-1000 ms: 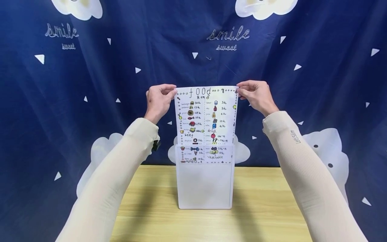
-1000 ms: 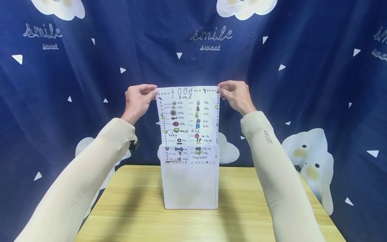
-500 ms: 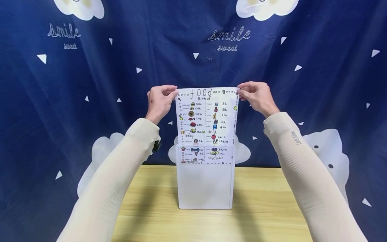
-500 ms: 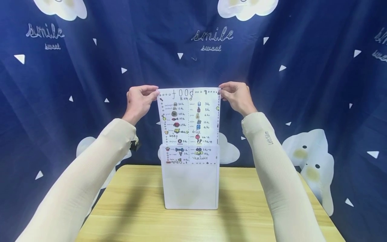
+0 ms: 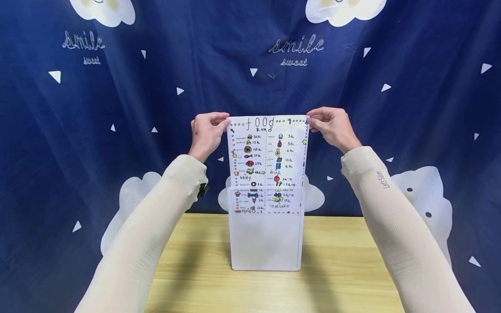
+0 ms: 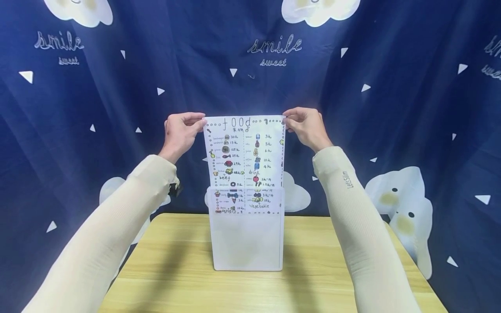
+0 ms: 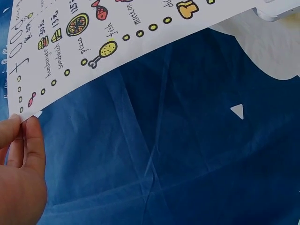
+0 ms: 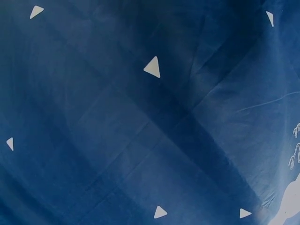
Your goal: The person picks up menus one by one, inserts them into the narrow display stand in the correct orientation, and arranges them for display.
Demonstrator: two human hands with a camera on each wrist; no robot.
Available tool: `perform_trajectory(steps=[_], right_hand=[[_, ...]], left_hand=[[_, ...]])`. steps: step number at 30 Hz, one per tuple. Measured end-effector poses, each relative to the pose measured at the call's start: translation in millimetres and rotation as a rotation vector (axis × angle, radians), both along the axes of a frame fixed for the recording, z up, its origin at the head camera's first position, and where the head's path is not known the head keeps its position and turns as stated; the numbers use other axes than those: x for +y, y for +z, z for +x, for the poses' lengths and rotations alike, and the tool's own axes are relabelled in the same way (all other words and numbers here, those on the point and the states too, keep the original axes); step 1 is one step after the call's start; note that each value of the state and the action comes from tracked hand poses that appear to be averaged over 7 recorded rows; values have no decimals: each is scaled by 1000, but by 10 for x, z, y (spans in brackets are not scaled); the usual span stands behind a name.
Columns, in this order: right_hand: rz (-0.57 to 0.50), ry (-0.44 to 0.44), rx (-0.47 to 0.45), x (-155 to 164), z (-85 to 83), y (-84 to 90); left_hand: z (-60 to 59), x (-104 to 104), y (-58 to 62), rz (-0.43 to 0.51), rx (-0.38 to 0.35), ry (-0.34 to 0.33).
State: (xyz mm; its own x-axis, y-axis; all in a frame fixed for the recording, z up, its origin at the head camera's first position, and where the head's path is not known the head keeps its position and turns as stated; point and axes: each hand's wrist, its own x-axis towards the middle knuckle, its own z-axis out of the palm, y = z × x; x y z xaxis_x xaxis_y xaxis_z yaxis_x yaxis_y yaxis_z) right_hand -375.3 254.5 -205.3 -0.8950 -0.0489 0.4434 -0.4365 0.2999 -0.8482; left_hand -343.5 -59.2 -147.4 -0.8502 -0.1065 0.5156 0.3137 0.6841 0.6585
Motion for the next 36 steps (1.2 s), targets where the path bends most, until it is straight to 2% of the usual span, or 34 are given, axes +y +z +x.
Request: perform_trajectory(steps=[8,15,36], right_hand=[[31,-7,-12,-6,0,-21],[-9,19,10,-17,-32,-62],[40,7,0,-44,-49,-160]], left_hand=[[-16,-11,-28,-3,-14,6],[-1,-22,-51,-25,-11,17],[-5,-55,-151,-24,-21,17]])
